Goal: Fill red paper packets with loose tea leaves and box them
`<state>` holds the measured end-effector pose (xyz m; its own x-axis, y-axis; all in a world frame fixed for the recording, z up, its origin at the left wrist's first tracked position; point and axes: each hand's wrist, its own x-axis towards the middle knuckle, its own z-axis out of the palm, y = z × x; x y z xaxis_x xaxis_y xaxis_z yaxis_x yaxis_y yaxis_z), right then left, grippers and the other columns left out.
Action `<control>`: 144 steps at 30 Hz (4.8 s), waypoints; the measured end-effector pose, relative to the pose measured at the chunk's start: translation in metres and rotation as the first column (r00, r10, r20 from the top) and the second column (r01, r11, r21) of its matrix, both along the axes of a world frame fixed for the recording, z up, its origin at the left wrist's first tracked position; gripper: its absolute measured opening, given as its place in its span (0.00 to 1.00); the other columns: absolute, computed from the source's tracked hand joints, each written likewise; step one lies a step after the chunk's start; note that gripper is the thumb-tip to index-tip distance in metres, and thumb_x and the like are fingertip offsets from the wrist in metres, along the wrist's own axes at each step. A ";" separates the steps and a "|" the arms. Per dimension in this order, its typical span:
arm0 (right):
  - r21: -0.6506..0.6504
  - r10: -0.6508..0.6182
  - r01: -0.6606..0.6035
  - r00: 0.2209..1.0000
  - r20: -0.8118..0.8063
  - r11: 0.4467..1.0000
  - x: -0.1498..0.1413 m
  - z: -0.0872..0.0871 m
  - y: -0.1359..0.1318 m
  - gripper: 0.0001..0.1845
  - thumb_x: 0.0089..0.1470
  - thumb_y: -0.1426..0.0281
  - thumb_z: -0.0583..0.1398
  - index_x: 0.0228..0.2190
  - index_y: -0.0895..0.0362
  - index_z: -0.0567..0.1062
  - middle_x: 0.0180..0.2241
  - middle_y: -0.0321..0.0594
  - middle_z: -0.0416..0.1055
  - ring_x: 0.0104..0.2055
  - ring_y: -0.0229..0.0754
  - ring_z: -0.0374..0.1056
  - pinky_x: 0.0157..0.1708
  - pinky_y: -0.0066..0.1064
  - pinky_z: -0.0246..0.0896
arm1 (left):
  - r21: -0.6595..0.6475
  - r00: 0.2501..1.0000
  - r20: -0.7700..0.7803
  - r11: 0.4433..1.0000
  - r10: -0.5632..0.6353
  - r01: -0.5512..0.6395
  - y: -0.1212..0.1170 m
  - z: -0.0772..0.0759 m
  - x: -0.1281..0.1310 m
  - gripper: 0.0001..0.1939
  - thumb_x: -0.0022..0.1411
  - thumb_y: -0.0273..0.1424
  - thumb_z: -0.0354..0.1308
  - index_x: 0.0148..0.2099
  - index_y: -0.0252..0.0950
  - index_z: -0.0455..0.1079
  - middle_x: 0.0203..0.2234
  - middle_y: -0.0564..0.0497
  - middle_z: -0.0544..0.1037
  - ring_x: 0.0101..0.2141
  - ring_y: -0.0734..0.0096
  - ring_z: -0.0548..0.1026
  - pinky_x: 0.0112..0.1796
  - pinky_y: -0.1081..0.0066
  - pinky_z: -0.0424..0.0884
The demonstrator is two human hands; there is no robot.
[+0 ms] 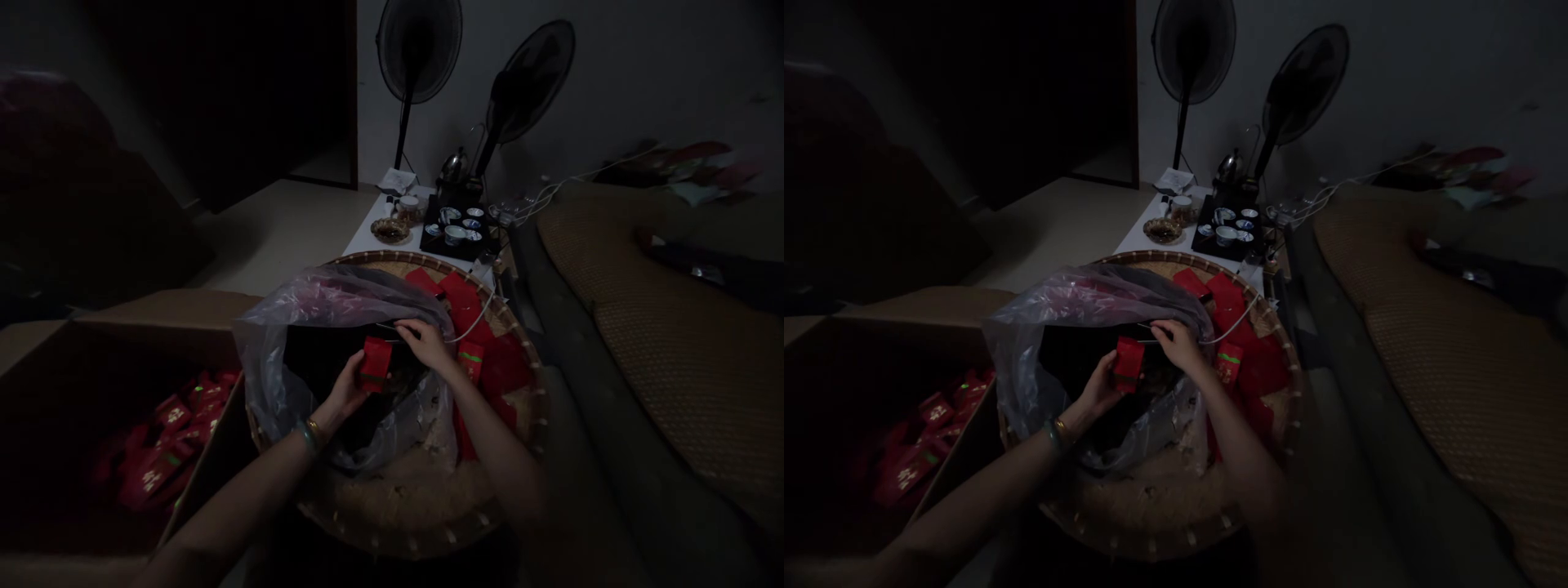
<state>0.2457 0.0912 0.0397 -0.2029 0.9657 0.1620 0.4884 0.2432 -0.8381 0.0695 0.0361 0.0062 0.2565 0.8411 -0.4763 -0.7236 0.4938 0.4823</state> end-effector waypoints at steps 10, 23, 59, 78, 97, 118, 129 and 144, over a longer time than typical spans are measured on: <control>-0.234 0.118 -0.176 0.963 -0.240 0.956 -0.009 0.015 -0.041 0.11 0.43 0.66 0.62 0.31 0.60 0.77 0.29 0.39 0.75 0.28 0.38 0.68 0.29 0.28 0.62 | 0.209 0.975 -0.142 0.957 -0.171 0.199 -0.004 -0.011 -0.003 0.16 0.49 0.38 0.63 0.34 0.30 0.74 0.26 0.48 0.79 0.26 0.69 0.75 0.30 0.72 0.70; 0.231 0.048 -0.056 0.998 0.041 0.971 -0.014 0.019 -0.076 0.07 0.43 0.81 0.57 0.23 0.56 0.69 0.25 0.34 0.65 0.26 0.34 0.63 0.26 0.25 0.58 | 0.802 0.579 -0.596 0.375 0.556 0.465 -0.003 0.016 -0.014 0.03 0.54 0.28 0.61 0.33 0.37 0.75 0.32 0.47 0.79 0.39 0.65 0.74 0.41 0.62 0.69; -0.147 0.172 -0.210 0.956 -0.239 0.967 -0.007 0.034 -0.112 0.04 0.47 0.69 0.63 0.26 0.57 0.77 0.30 0.38 0.74 0.31 0.38 0.72 0.29 0.26 0.70 | 0.583 0.391 -0.356 -0.126 0.849 0.803 -0.034 0.052 -0.040 0.08 0.63 0.31 0.53 0.41 0.43 0.73 0.34 0.52 0.79 0.45 0.66 0.70 0.44 0.61 0.65; 0.284 0.244 -0.256 0.967 0.076 0.924 -0.009 0.037 -0.115 0.07 0.48 0.79 0.53 0.29 0.55 0.65 0.26 0.35 0.63 0.28 0.34 0.63 0.28 0.25 0.62 | 0.696 0.530 -0.584 0.044 0.615 0.717 -0.035 0.058 -0.039 0.07 0.61 0.29 0.55 0.39 0.38 0.73 0.30 0.49 0.80 0.33 0.69 0.75 0.40 0.66 0.69; -0.138 -0.102 0.068 0.961 -0.257 0.988 -0.024 0.003 -0.093 0.10 0.43 0.63 0.65 0.21 0.58 0.75 0.21 0.36 0.70 0.18 0.33 0.63 0.15 0.24 0.56 | 0.164 0.683 -0.662 0.830 -0.309 0.533 -0.039 0.049 -0.021 0.19 0.39 0.36 0.70 0.32 0.31 0.73 0.22 0.54 0.77 0.23 0.75 0.72 0.26 0.76 0.67; 0.038 0.101 -0.150 0.813 0.574 0.988 0.006 -0.003 0.023 0.21 0.51 0.66 0.61 0.48 0.59 0.70 0.48 0.51 0.70 0.51 0.50 0.65 0.50 0.39 0.56 | -0.018 0.836 -0.481 0.957 -0.263 0.290 0.005 0.015 -0.038 0.23 0.31 0.35 0.74 0.32 0.30 0.73 0.21 0.51 0.78 0.21 0.72 0.75 0.26 0.72 0.73; -0.114 0.234 -0.212 0.942 0.242 0.971 0.011 -0.006 0.024 0.16 0.49 0.64 0.62 0.40 0.56 0.76 0.42 0.42 0.75 0.42 0.45 0.70 0.43 0.33 0.62 | 0.032 0.873 -0.432 0.964 -0.225 0.264 0.018 0.003 0.009 0.25 0.29 0.34 0.74 0.33 0.30 0.74 0.22 0.51 0.78 0.21 0.72 0.75 0.27 0.71 0.72; -0.074 0.175 -0.161 0.952 0.253 0.984 0.011 -0.012 0.023 0.14 0.47 0.64 0.63 0.37 0.55 0.78 0.36 0.40 0.77 0.38 0.44 0.71 0.39 0.32 0.61 | -0.014 0.850 -0.429 0.943 -0.307 0.333 0.012 0.006 -0.005 0.18 0.43 0.36 0.69 0.35 0.32 0.73 0.27 0.48 0.79 0.26 0.68 0.77 0.29 0.68 0.75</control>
<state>0.2567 0.1138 0.0279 -0.3909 0.9198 0.0332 0.6450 0.2995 -0.7030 0.0646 0.0482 0.0119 0.3037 0.7768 -0.5516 -0.2532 0.6239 0.7393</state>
